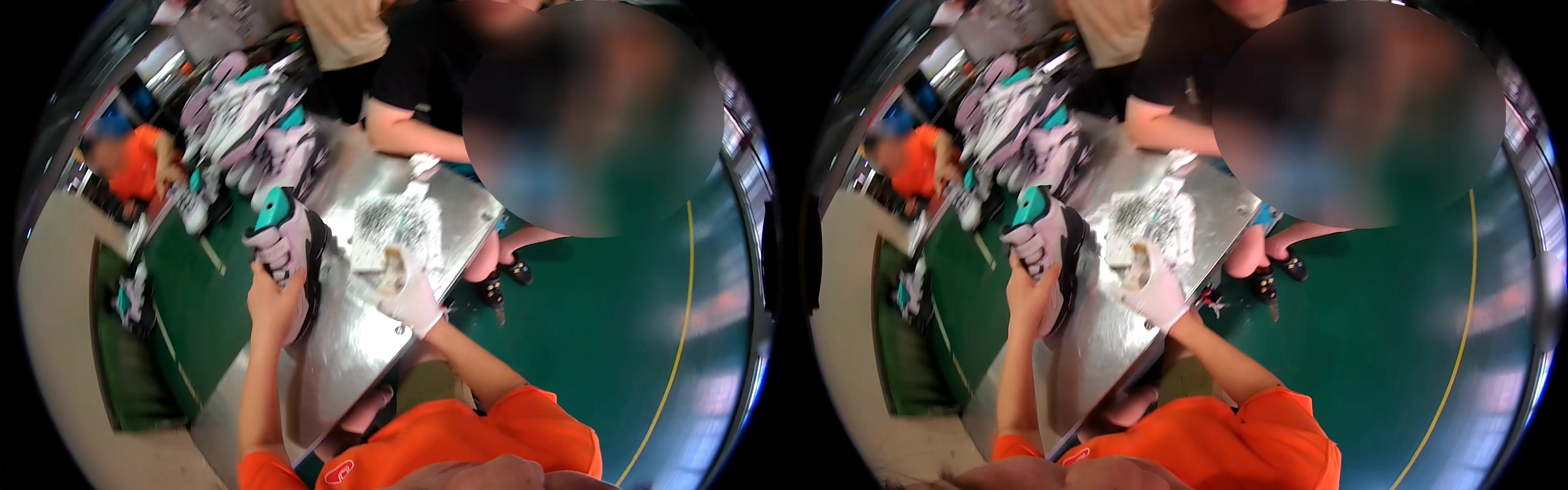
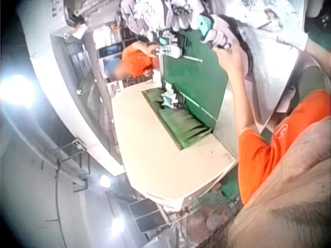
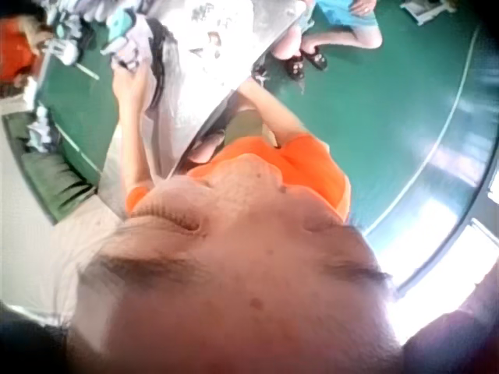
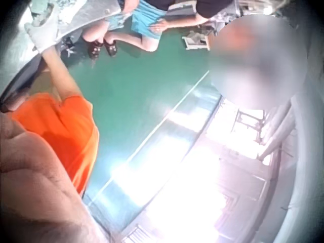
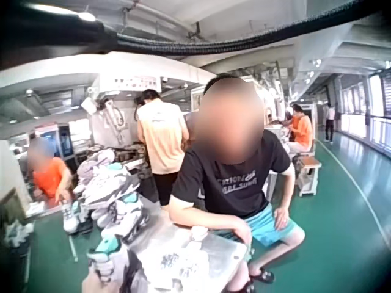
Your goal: The person injects a liquid substance into the side of a white and pink sneaker using a syringe. They hold the shoe steady with one hand while operating the syringe with the other, repeating the injection process on multiple shoes lined up on a metal table.
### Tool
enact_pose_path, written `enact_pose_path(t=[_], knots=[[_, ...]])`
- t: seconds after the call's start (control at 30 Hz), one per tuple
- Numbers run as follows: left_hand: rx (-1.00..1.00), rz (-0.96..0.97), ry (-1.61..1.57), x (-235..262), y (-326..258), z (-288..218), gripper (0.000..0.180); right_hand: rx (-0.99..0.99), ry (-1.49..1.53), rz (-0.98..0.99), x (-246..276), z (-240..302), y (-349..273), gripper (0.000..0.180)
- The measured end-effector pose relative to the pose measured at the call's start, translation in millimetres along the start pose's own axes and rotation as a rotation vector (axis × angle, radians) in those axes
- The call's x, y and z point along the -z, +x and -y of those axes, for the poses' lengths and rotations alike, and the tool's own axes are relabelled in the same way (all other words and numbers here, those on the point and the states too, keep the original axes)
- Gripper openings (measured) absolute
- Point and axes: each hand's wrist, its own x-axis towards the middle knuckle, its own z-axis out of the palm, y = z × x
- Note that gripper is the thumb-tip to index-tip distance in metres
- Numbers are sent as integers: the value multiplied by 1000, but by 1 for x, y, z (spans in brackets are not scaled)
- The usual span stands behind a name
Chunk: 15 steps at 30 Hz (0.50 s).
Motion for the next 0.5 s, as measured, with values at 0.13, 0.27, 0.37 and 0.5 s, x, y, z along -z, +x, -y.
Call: enact_pose_path(t=[0.13,0.27,0.37,0.5], knots=[[210,-238,142,58,-122,14,80,99,-33,5,-1,16,-1,80],[504,-110,83,94,-185,-30,79,-325,358,180,9,53,-32,73],[223,84,133,118,-224,-31,70,-302,266,219,13,59,-55,76],[-467,165,256,170,-193,-45,67,-242,264,265,46,57,-69,77]])
